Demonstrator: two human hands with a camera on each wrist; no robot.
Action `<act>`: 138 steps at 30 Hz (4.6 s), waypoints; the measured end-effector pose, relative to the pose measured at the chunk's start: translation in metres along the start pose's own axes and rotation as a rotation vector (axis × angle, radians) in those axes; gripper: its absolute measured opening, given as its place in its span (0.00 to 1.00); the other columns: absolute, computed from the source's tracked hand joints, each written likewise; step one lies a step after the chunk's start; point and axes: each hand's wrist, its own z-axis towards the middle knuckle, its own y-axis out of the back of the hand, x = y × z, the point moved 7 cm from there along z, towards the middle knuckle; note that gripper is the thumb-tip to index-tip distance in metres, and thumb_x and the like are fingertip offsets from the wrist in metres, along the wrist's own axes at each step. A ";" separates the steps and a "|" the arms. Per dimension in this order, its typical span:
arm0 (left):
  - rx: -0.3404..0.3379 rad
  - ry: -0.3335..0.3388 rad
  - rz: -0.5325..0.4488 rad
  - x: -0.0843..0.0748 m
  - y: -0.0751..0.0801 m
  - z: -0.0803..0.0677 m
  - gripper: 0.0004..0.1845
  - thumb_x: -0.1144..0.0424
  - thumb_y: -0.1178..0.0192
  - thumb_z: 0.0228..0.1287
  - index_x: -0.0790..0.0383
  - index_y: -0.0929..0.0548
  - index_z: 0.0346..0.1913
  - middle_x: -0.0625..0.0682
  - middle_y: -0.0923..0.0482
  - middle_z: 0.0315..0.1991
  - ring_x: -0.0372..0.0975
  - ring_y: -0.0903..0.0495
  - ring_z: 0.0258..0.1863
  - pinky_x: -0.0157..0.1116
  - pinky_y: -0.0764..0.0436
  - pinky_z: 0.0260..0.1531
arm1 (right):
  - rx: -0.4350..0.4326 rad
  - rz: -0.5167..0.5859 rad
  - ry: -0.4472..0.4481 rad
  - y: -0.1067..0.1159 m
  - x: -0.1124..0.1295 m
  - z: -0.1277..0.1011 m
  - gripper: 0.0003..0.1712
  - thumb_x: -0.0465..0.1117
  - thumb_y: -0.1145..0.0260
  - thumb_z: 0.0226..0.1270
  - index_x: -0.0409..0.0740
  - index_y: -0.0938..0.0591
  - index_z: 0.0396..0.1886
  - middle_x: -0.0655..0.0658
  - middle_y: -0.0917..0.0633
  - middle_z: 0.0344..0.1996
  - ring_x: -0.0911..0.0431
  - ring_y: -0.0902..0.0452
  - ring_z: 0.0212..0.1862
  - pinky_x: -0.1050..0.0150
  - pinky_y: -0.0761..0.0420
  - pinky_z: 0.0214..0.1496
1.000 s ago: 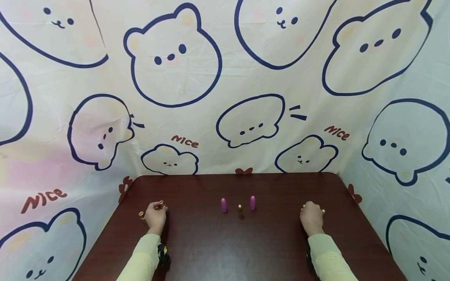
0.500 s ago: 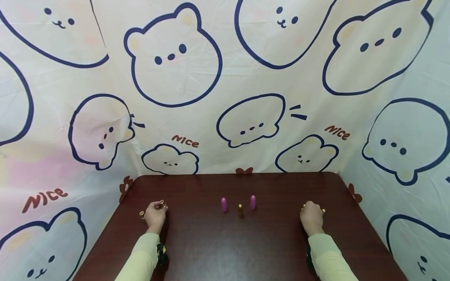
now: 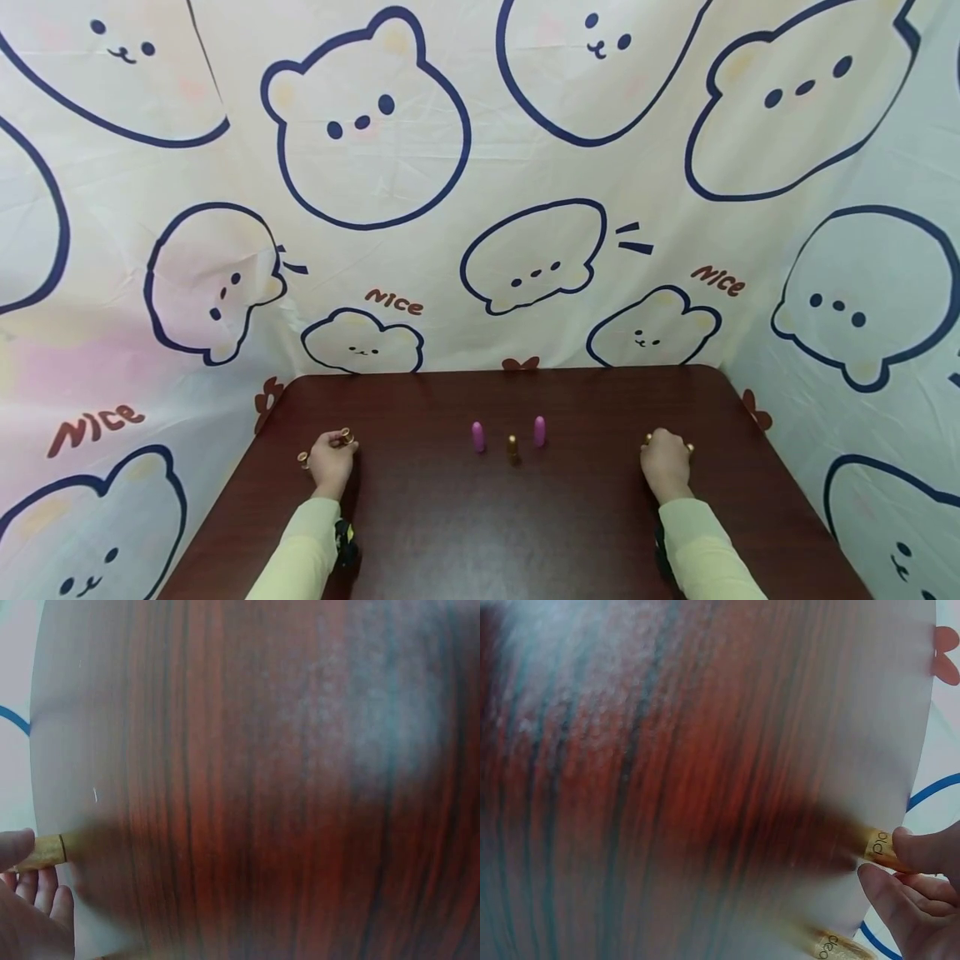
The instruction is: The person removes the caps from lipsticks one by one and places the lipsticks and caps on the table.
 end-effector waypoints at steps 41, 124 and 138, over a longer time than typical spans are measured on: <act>0.065 0.010 0.020 -0.003 0.005 -0.001 0.13 0.76 0.33 0.53 0.77 0.20 0.43 0.70 0.19 0.39 0.60 0.21 0.41 0.54 0.27 0.45 | 0.060 0.229 0.279 -0.029 0.133 -0.003 0.22 0.35 0.29 0.62 0.31 0.20 0.54 0.36 0.16 0.45 0.45 0.19 0.44 0.50 0.19 0.47; 0.065 -0.115 -0.113 -0.053 0.011 -0.005 0.27 0.67 0.28 0.53 0.71 0.25 0.56 0.66 0.23 0.53 0.56 0.26 0.54 0.52 0.25 0.50 | -0.027 0.481 0.308 0.015 0.175 -0.014 0.08 0.41 0.29 0.63 0.44 0.14 0.40 0.49 0.13 0.34 0.54 0.20 0.36 0.62 0.20 0.37; 0.109 -0.170 -0.261 -0.096 0.005 -0.022 0.25 0.68 0.27 0.53 0.68 0.23 0.54 0.63 0.21 0.52 0.54 0.25 0.54 0.51 0.28 0.56 | 0.002 0.601 0.272 0.030 0.184 -0.027 0.14 0.47 0.30 0.63 0.42 0.15 0.43 0.46 0.13 0.37 0.53 0.18 0.40 0.65 0.20 0.42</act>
